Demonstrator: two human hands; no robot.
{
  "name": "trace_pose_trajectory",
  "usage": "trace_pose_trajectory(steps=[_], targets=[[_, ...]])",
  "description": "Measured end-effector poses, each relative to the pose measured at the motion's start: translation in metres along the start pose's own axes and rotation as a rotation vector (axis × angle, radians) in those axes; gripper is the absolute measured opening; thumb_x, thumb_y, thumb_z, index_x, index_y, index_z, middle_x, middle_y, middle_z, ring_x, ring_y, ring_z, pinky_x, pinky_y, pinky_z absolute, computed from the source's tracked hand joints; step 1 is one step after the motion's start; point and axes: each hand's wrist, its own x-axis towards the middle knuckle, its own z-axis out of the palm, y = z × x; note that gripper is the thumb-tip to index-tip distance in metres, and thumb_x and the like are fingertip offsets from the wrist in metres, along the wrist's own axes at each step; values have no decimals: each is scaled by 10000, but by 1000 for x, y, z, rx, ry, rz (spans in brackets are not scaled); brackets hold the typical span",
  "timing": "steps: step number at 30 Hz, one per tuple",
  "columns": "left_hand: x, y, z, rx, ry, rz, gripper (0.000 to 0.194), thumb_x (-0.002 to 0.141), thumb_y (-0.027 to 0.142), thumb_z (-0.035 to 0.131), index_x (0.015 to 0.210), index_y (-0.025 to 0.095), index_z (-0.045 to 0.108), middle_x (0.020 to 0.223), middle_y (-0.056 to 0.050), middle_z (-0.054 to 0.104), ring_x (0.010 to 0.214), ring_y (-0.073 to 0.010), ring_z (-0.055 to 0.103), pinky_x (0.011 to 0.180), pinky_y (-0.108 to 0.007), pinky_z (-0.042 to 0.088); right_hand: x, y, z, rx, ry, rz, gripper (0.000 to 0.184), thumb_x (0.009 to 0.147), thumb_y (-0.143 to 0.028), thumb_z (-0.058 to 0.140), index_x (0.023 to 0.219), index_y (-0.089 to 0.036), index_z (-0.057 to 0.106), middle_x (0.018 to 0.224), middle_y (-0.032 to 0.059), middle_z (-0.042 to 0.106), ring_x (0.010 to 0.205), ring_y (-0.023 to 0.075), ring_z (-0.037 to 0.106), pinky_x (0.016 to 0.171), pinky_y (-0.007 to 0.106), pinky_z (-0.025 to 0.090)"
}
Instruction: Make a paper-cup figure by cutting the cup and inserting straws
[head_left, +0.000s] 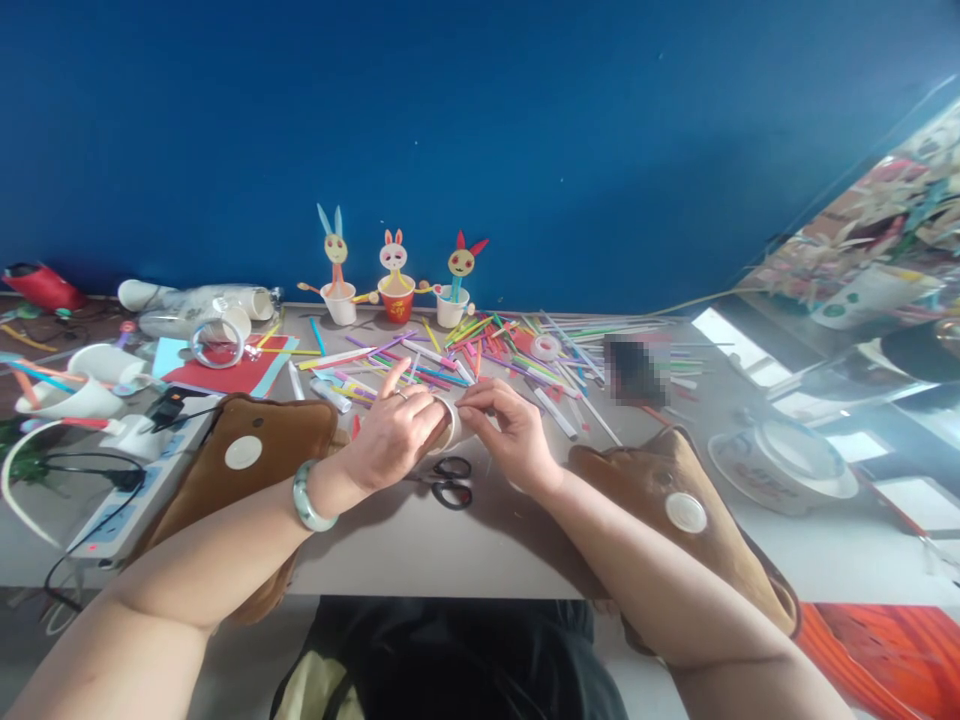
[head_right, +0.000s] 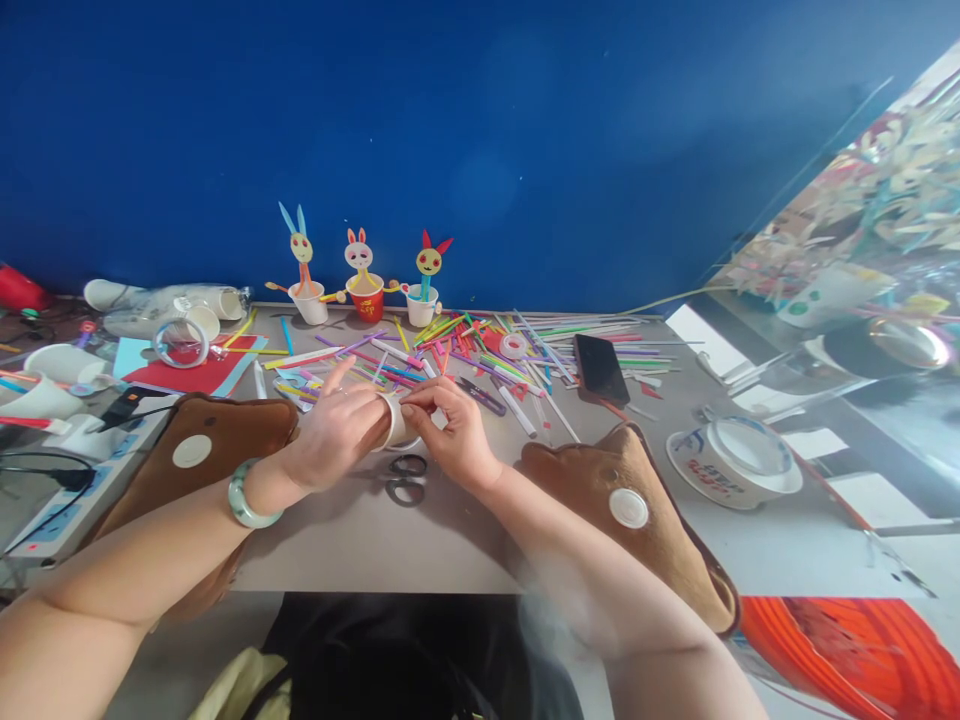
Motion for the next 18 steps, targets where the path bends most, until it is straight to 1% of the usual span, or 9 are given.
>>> trace_pose_trajectory(steps=[5,8,13,18], targets=[[-1,-1,1,-14,-7,0,259,968,118,424,767,184,573,717,7,545,767,-166,572,1232,-540,248,2,-2,-3,-132,-42,-111,84,943,-219,620,877,-217,673,888,47,690,873,188,654,795,354,536],[0,0,1,-21,2,11,274,981,120,408,779,183,582,718,10,557,767,-161,573,1238,-547,218,0,-1,-2,-188,-29,-163,103,957,-203,587,867,-214,635,883,48,676,839,179,644,758,342,530],[1,2,1,-30,28,31,297,1003,148,390,791,183,595,720,6,584,775,-165,585,1236,-550,208,-2,1,1,-239,-2,-232,104,962,-155,554,882,-216,579,875,38,642,822,161,625,732,316,518],[2,5,-1,-84,13,13,293,1003,166,383,780,192,572,718,4,603,793,-172,606,1232,-560,198,-4,3,2,-303,1,-265,90,974,-160,522,914,-223,548,888,48,623,843,178,618,736,334,525]])
